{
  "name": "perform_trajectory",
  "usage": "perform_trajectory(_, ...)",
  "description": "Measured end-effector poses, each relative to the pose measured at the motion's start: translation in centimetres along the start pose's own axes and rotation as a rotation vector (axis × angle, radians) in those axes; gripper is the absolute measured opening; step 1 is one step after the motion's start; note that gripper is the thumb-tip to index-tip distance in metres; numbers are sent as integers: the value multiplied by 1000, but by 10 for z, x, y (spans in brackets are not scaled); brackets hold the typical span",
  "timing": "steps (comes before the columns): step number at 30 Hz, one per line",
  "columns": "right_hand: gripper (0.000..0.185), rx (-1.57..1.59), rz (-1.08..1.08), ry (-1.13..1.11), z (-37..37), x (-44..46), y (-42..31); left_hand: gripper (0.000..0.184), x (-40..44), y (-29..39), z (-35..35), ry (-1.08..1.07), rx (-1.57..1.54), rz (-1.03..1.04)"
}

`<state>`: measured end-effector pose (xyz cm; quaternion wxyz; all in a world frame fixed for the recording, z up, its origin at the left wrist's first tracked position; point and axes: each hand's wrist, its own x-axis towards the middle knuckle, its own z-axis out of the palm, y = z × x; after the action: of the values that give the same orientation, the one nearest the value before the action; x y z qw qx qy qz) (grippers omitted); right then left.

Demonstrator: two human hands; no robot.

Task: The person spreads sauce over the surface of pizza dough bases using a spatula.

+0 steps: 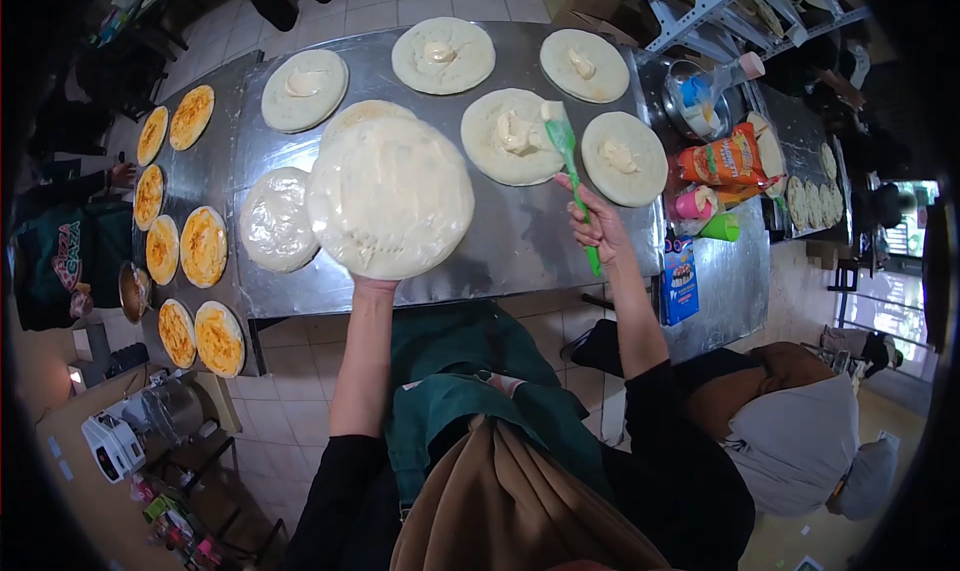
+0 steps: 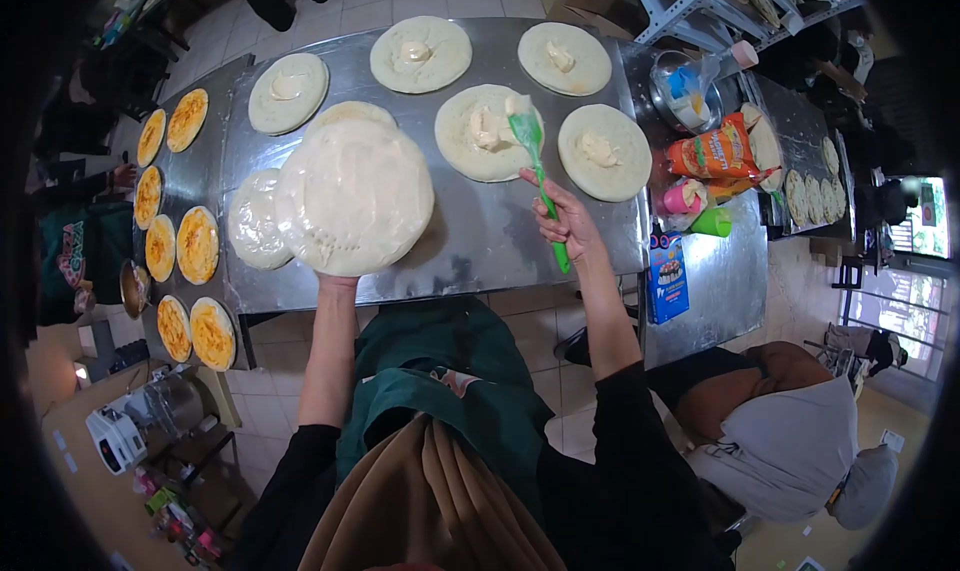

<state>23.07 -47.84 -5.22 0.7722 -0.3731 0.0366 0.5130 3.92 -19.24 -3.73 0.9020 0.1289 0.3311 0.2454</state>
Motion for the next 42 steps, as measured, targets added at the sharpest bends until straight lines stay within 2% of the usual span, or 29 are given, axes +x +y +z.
perform_trajectory(2, 49, -113, -19, 3, 25, -12, -11, 64, 4, -5, 3, -72, 2, -12)
perform_trajectory(5, 44, -408, -35, 27, 74, -33, -20, 63, 24, -10, -21, -604, -462, -262)
perform_trajectory(8, 40, -823, -186, 104, 111, -43, -1, 63, 19, -13, -14, -599, -490, -297)
perform_trajectory(10, 39, -1272, -612, 122, 124, -43, 42, 64, 17, -15, -14, -634, -485, -300)
perform_trajectory(11, 40, -1488, -698, 82, 136, -50, 59, 64, 17, -16, -16, -653, -484, -301)
perform_trajectory(12, 42, -1704, -784, 37, 147, -59, 76, 64, 28, -24, -29, -561, -360, -272)
perform_trajectory(13, 42, -1575, -673, 32, 160, -71, 90, 64, 48, -39, -52, -466, -239, -241)
perform_trajectory(15, 39, -1593, -575, -30, 178, -85, 80, 64, 44, -37, -50, -470, -187, -201)
perform_trajectory(16, 37, -1537, -604, 9, 167, -82, 76, 65, 15, -19, -22, -565, -253, -197)
perform_trajectory(18, 34, -1423, -668, 93, 141, -64, 65, 66, 5, -6, -24, -588, -367, -311)
perform_trajectory(21, 29, -1474, -697, 142, 165, -50, 64, 66, -3, -10, -18, -618, -457, -312)
perform_trajectory(22, 28, -1531, -713, 39, 174, -58, 80, 66, -3, -11, -19, -631, -467, -308)
perform_trajectory(25, 34, -1572, -538, -166, 192, -82, 90, 66, -3, -7, -22, -652, -475, -279)
perform_trajectory(27, 30, -1401, -686, -66, 153, -61, 86, 66, -7, -6, -27, -649, -485, -271)
perform_trajectory(28, 21, -1347, -569, 169, 179, -59, 67, 66, -9, -6, -29, -650, -490, -261)
perform_trajectory(31, 24, -1612, -673, 89, 152, -49, 81, 66, -12, -6, -29, -665, -501, -242)
perform_trajectory(32, 37, -1600, -737, -70, 166, -62, 91, 65, -13, -5, -30, -668, -501, -235)
perform_trajectory(33, 46, -1604, -625, -154, 184, -77, 97, 65, -12, -3, -31, -672, -501, -225)
perform_trajectory(35, 48, -1590, -614, -190, 184, -82, 95, 65, -14, 0, -34, -675, -501, -220)
perform_trajectory(38, 51, -1396, -667, 143, 169, -61, 69, 65, -15, 0, -34, -680, -507, -196)
perform_trajectory(41, 50, -1577, -790, -24, 163, -65, 91, 65, -18, 1, -34, -693, -511, -194)
perform_trajectory(42, 47, -1695, -701, -102, 173, -80, 100, 65, -18, 1, -34, -698, -513, -185)
